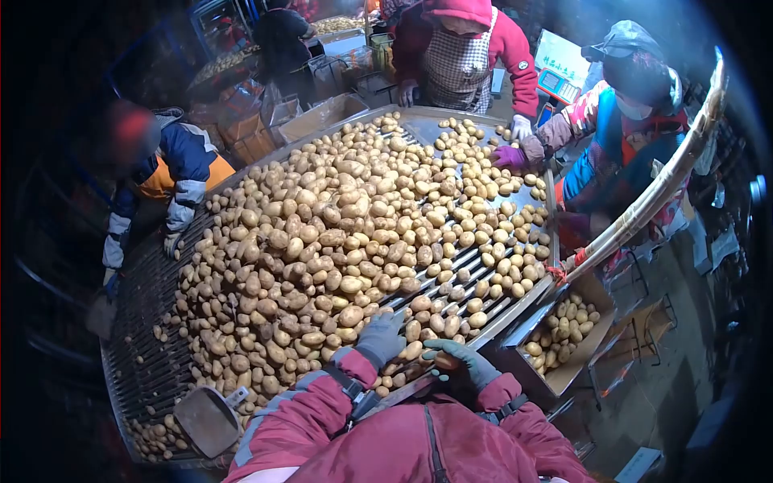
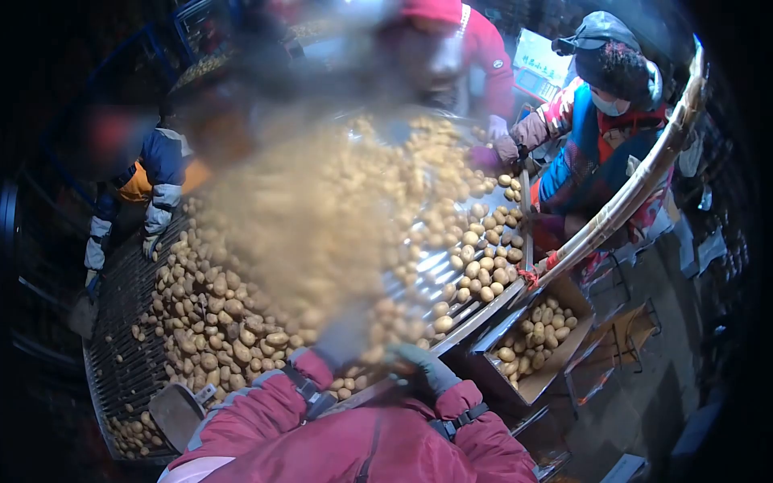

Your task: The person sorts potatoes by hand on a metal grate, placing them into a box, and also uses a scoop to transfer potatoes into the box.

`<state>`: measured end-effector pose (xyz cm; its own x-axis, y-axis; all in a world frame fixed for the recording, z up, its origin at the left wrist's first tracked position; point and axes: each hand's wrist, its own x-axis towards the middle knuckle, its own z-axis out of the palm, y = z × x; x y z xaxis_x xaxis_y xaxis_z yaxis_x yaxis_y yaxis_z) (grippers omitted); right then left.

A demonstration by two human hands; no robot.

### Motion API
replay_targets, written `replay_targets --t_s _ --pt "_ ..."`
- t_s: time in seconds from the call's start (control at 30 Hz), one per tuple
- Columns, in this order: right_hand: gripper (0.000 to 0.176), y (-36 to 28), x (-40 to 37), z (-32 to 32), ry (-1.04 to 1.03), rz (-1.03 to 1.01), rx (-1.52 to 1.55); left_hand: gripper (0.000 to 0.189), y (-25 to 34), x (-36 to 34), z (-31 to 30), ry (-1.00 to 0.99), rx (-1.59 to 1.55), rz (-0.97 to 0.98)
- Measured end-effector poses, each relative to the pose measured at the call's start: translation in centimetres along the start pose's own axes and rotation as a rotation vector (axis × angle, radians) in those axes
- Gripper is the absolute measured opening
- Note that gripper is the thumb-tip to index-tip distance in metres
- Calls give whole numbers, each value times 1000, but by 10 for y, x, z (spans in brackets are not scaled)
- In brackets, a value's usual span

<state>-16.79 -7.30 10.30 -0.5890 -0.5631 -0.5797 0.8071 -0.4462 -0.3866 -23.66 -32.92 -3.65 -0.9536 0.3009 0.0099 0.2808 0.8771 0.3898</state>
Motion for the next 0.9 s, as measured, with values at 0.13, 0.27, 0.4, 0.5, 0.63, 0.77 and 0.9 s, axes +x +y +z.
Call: replay_targets --t_s 0.13,0.27,0.4,0.5,0.63,0.77,0.9 --pt "40 9 -6 7 55 -91 -74 50 5 2 -1 -10 -21 9" --pt "47 7 -4 6 131 -82 -71 51 10 6 -5 17 -59 22" --pt "57 12 -12 17 181 -54 -34 45 18 8 -17 -110 53 -29" --pt "61 12 -16 23 281 -27 -33 44 18 10 -16 -130 34 -54" --pt "61 10 -17 7 270 -57 -92 40 9 15 0 -22 -8 -21" --pt "57 -2 -18 -15 126 -33 13 35 -3 23 6 -107 74 -61" --pt "46 -6 -27 -33 205 -174 29 31 -17 32 20 -215 138 -78"
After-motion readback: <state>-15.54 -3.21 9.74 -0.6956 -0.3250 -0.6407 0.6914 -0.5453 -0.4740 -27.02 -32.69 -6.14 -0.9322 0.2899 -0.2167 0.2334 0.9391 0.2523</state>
